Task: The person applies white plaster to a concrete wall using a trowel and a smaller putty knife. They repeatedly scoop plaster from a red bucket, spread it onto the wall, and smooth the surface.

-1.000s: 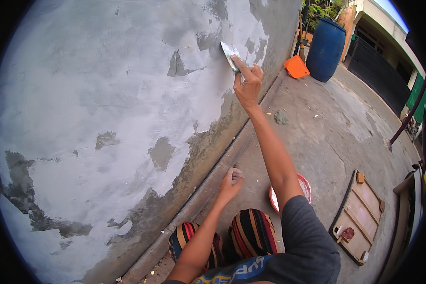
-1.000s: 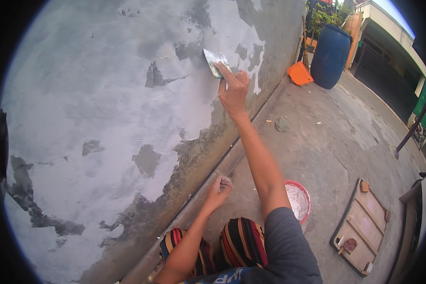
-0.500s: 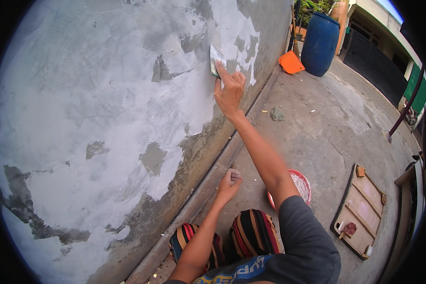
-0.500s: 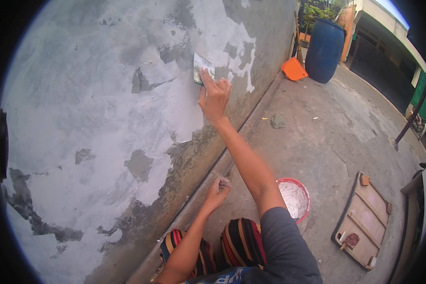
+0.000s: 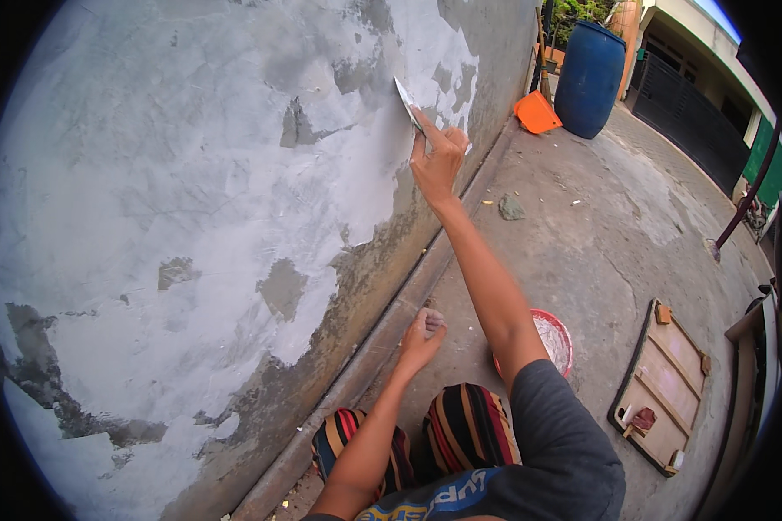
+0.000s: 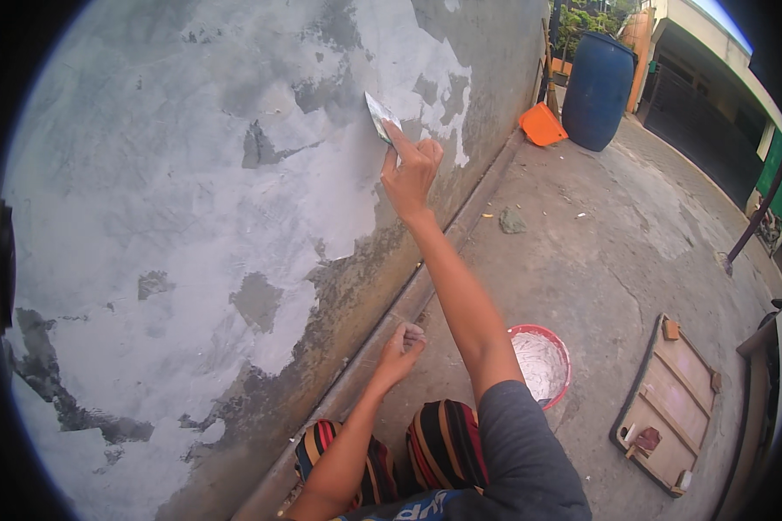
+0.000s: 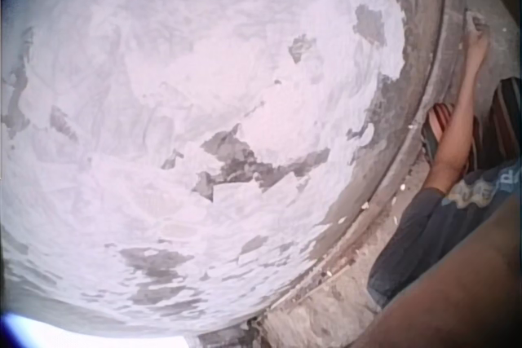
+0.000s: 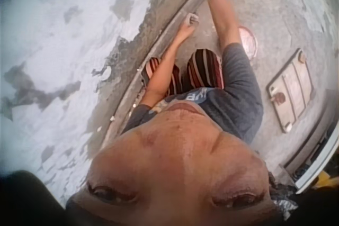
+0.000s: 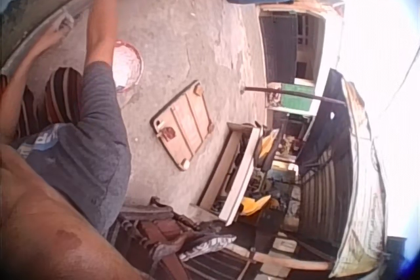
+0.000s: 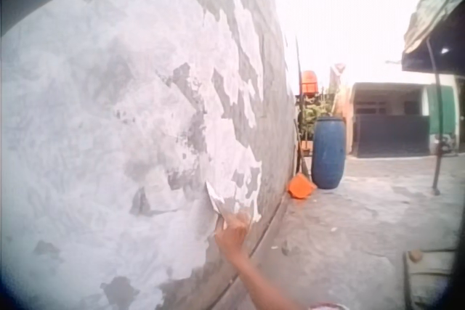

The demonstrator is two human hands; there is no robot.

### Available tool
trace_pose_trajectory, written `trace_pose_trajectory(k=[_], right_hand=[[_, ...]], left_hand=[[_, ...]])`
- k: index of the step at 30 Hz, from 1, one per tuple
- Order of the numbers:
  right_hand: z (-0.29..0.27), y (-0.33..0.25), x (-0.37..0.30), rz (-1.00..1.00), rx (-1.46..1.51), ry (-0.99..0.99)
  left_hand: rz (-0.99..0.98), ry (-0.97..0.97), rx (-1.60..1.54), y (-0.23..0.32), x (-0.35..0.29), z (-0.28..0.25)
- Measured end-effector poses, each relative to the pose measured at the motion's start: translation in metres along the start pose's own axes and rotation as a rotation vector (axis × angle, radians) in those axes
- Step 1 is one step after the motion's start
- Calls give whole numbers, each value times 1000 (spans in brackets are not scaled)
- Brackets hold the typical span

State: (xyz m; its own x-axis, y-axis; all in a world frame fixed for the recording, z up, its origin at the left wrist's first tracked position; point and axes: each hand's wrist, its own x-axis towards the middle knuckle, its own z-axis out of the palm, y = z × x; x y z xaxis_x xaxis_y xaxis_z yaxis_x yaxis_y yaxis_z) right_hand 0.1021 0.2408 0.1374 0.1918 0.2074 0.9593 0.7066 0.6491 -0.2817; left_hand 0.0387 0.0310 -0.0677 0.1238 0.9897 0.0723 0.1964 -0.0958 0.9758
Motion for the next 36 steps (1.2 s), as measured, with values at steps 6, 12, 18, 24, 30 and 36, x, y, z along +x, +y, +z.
trace_pose_trajectory(k=[6,12,18,24,30,36], right_hand=[[-33,20,20,-113,111,-96],[-19,35,75,-270,135,-54],[-3,40,18,-244,98,-95],[-22,53,-18,-278,18,-165],[-14,36,43,-141,-9,41],[0,22,-3,-79,32,-83]], left_hand=[[29,-2,23,-13,1,0],[-25,-32,54,-3,-1,1],[-14,-13,101,-1,-2,0],[-69,-59,134,4,-3,-1],[9,-38,113,-8,0,3],[-45,-94,128,-5,2,2]])
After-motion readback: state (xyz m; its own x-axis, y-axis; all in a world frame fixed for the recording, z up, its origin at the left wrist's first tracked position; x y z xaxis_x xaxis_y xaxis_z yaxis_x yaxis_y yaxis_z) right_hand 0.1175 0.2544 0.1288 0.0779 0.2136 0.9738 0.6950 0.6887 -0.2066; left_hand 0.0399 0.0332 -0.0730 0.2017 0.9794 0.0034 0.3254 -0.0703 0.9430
